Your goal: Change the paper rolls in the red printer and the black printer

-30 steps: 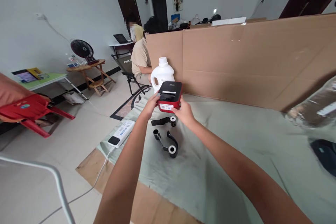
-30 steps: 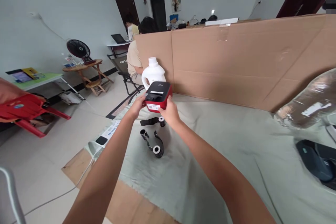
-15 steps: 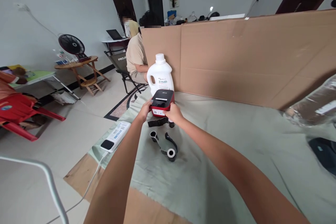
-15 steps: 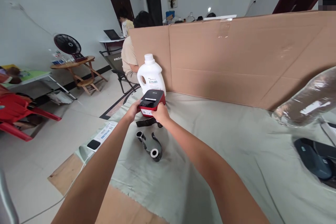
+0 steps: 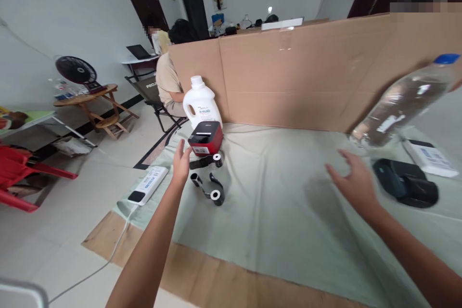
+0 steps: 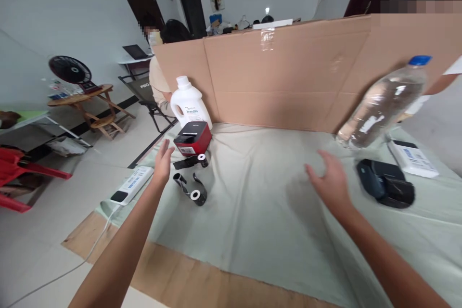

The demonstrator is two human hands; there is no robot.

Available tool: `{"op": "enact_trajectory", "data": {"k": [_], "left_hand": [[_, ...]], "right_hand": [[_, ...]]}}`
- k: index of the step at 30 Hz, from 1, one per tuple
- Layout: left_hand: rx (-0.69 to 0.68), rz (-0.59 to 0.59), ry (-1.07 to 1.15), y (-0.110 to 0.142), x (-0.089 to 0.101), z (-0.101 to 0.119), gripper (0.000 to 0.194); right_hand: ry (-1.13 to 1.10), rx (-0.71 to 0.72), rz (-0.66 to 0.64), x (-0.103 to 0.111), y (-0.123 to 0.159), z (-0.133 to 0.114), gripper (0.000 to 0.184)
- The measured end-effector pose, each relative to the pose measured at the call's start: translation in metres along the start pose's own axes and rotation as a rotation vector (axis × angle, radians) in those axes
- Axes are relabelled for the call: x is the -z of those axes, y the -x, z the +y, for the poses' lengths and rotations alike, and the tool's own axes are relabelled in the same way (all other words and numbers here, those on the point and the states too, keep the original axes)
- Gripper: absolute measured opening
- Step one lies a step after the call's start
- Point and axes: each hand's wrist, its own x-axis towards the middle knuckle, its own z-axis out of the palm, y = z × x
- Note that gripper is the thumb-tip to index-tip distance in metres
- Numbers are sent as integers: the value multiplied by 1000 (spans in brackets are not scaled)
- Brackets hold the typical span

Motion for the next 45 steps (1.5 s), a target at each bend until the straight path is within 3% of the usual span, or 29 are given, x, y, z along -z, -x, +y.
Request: {"op": "enact_trajectory", "data": {"k": [3, 5, 7, 9, 12, 16, 19, 22, 26, 30, 33, 37, 42, 45], "left_hand": [[-290, -24, -194, 73, -20, 28, 44], [-395, -195, -325, 129, -52, 45, 33], [-519, -480, -480, 182, -93, 56, 33], [-652, -782, -603, 223, -135, 59, 43], [-777, -1005, -704, 255, -175, 52, 57], [-831, -1049, -726, 264, -181, 39, 62], [-836, -1050, -721, 267, -172, 36, 64], [-829, -1073, -706, 271, -167, 39, 66], [-897, -1153, -589, 274, -163, 44, 62], [-968, -1244, -457, 274, -163, 39, 54], [-960, -1287, -472, 274, -167, 32, 62], [-928, -1282, -459, 274, -168, 32, 59], [-925, -1239, -401, 272, -163, 41, 50], [-922, -1248, -432, 272, -162, 42, 55]], "right_hand": [[265, -230, 125, 73, 1, 76, 77], [318, -446, 62, 96, -1, 103, 88], [307, -624, -51, 100, -3, 114, 100], [323, -705, -110, 95, -4, 115, 110], [385, -686, -101, 90, -1, 112, 118], [436, -674, -115, 93, 4, 99, 121], [444, -617, -115, 82, 7, 64, 123], [374, -525, -173, 48, 11, 1, 125], [262, -452, -267, -15, 19, -87, 120], [220, -449, -285, -66, 36, -134, 116], [247, -444, -275, -82, 49, -145, 116], [281, -440, -325, -73, 52, -144, 117], [213, -361, -373, -47, 25, -130, 97], [259, -397, -532, -47, 0, -127, 98]]}}
